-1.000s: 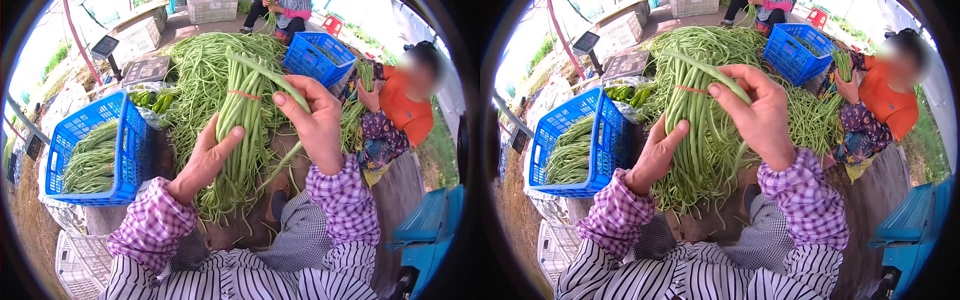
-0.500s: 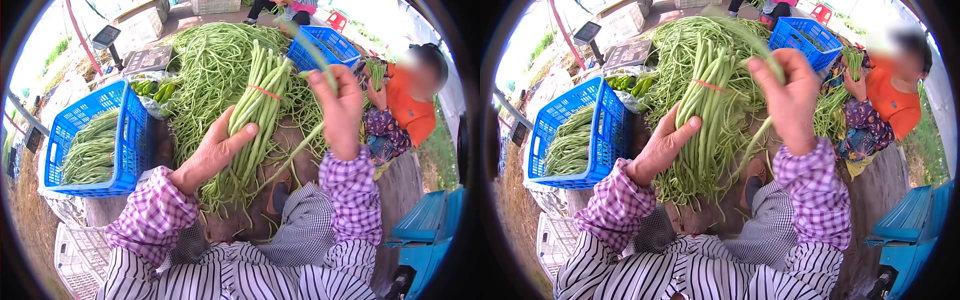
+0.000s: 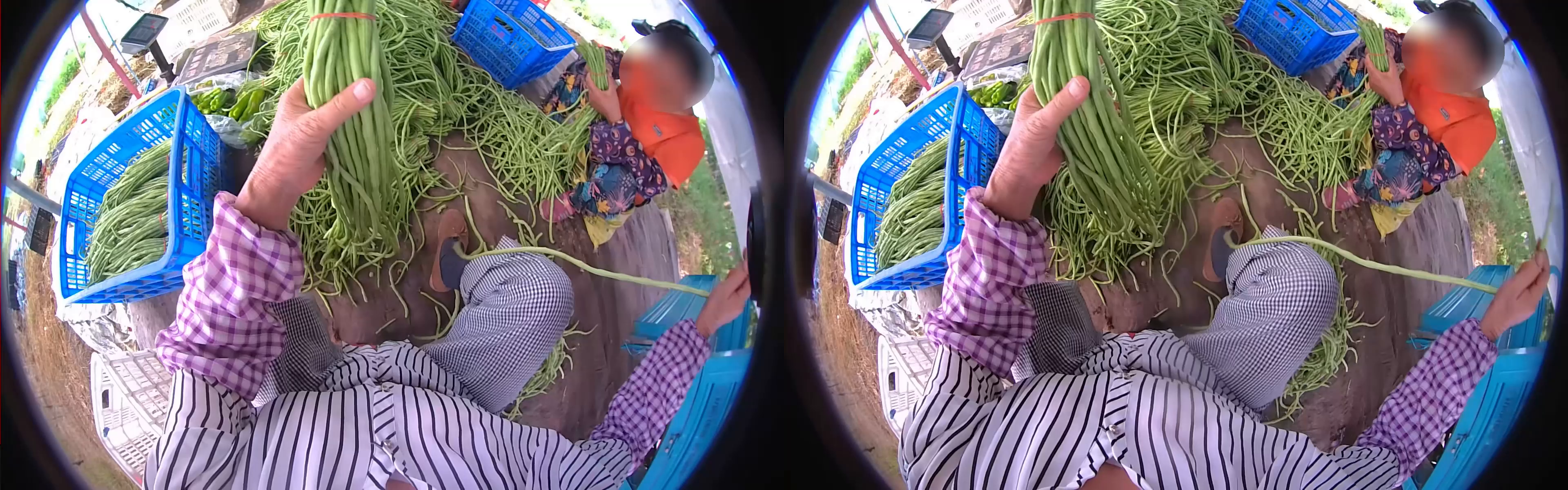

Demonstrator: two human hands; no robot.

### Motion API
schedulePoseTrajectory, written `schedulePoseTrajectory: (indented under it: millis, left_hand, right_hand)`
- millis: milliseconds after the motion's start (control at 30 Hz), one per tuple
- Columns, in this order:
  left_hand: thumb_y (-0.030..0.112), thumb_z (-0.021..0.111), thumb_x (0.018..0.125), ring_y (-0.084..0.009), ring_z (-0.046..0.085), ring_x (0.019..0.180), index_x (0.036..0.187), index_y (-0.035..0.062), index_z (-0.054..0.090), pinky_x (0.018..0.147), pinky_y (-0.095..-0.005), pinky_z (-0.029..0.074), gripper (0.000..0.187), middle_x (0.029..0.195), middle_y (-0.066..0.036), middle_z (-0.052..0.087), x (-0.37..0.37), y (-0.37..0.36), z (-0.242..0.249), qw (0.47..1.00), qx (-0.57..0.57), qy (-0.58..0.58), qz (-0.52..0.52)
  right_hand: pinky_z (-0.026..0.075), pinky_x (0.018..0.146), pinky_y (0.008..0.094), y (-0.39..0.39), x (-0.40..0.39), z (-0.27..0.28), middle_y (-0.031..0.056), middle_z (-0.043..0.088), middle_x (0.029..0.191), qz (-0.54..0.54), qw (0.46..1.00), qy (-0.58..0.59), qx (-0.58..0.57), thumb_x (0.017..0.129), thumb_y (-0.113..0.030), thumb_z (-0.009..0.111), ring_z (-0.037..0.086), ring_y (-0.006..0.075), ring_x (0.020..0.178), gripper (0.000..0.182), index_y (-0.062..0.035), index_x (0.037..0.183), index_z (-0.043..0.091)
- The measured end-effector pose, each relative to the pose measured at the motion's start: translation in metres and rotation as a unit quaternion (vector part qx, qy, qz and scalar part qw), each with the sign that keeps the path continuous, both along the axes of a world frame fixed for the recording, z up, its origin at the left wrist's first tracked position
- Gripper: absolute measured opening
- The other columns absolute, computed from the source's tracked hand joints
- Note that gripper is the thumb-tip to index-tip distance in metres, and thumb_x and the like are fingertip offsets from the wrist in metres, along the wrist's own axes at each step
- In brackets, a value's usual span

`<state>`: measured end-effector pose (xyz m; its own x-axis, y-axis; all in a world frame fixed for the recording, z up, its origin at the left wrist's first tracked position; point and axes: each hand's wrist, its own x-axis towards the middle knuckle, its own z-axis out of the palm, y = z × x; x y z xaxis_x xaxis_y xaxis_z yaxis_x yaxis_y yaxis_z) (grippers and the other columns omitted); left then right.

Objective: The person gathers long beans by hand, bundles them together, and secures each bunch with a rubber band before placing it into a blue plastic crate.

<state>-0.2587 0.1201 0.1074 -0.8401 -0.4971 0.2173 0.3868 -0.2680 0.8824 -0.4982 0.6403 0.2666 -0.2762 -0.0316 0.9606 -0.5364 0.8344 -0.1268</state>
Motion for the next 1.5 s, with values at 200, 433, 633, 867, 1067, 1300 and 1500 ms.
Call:
schedulePoseTrajectory:
  millis: [200,433,633,867,1067,1300,1500]
  left_hand:
    - [0.027,0.073,0.081,-0.0149,0.062,0.083,0.113,0.0039,0.056,0.072,-0.0312,0.053,0.043,0.095,-0.004,0.062,0.003,-0.002,-0.001,0.998,-0.005,-0.008,0.068]
    - [0.027,0.064,0.089,-0.018,0.064,0.088,0.121,0.0022,0.053,0.075,-0.0324,0.054,0.042,0.104,-0.009,0.064,-0.007,-0.023,-0.007,0.999,-0.012,-0.029,0.044]
    - [0.027,0.064,0.089,-0.0181,0.064,0.089,0.121,0.0017,0.052,0.076,-0.0331,0.055,0.043,0.108,-0.01,0.064,-0.006,-0.023,-0.013,0.998,-0.032,-0.018,0.052]
    - [0.039,0.072,0.082,-0.0138,0.058,0.08,0.117,0.0064,0.053,0.069,-0.0315,0.05,0.052,0.096,-0.004,0.06,-0.001,0.004,-0.013,0.998,0.031,-0.033,0.049]
    - [0.032,0.061,0.092,-0.0081,0.055,0.076,0.121,0.0056,0.049,0.064,-0.0261,0.049,0.042,0.093,0.0,0.055,-0.005,0.017,-0.015,0.997,0.075,-0.013,0.007]
    - [0.028,0.059,0.093,-0.0079,0.055,0.085,0.123,0.0052,0.048,0.07,-0.0242,0.048,0.039,0.1,-0.001,0.057,-0.008,0.023,-0.017,0.994,0.1,0.005,0.047]
    - [0.022,0.062,0.091,-0.009,0.055,0.092,0.124,0.0034,0.048,0.079,-0.0252,0.047,0.04,0.105,-0.004,0.059,-0.011,0.019,-0.022,0.994,0.069,0.007,0.083]
  right_hand:
    - [0.048,0.084,0.0316,0.218,-0.025,0.096,0.0163,0.064,0.113,-0.074,0.988,0.079,0.11,0.095,-0.02,0.051,0.062,0.0234,0.1,0.033,0.0058,0.112,0.061]
    - [0.05,0.075,0.027,0.064,0.064,0.069,0.0117,0.068,0.097,-0.115,0.983,0.076,0.118,0.094,-0.025,0.056,0.064,0.0174,0.084,0.029,-0.0026,0.111,0.063]
    - [0.049,0.052,0.0349,0.002,0.085,-0.046,0.012,0.065,0.074,-0.131,0.92,-0.027,0.369,0.088,-0.02,0.063,0.062,0.0267,0.061,0.02,-0.0087,0.104,0.063]
    - [0.05,0.07,0.0293,-0.113,0.065,-0.137,0.0116,0.065,0.094,0.214,0.871,-0.374,0.235,0.084,-0.007,0.064,0.064,0.0198,0.08,0.024,-0.0004,0.107,0.06]
    - [0.051,0.07,0.0254,-0.302,0.111,-0.108,0.0087,0.067,0.093,0.558,0.687,-0.432,0.172,0.082,-0.005,0.067,0.064,0.0127,0.079,0.017,0.0004,0.098,0.066]
    - [0.051,0.059,0.0282,-0.394,0.122,-0.135,0.0084,0.067,0.076,0.568,0.694,-0.415,0.155,0.075,-0.012,0.075,0.065,0.0163,0.064,0.018,-0.0012,0.083,0.063]
    - [0.051,0.059,0.0303,-0.399,0.118,-0.145,0.0085,0.066,0.074,0.548,0.746,-0.364,0.105,0.073,-0.014,0.076,0.065,0.0197,0.063,0.02,-0.003,0.08,0.061]
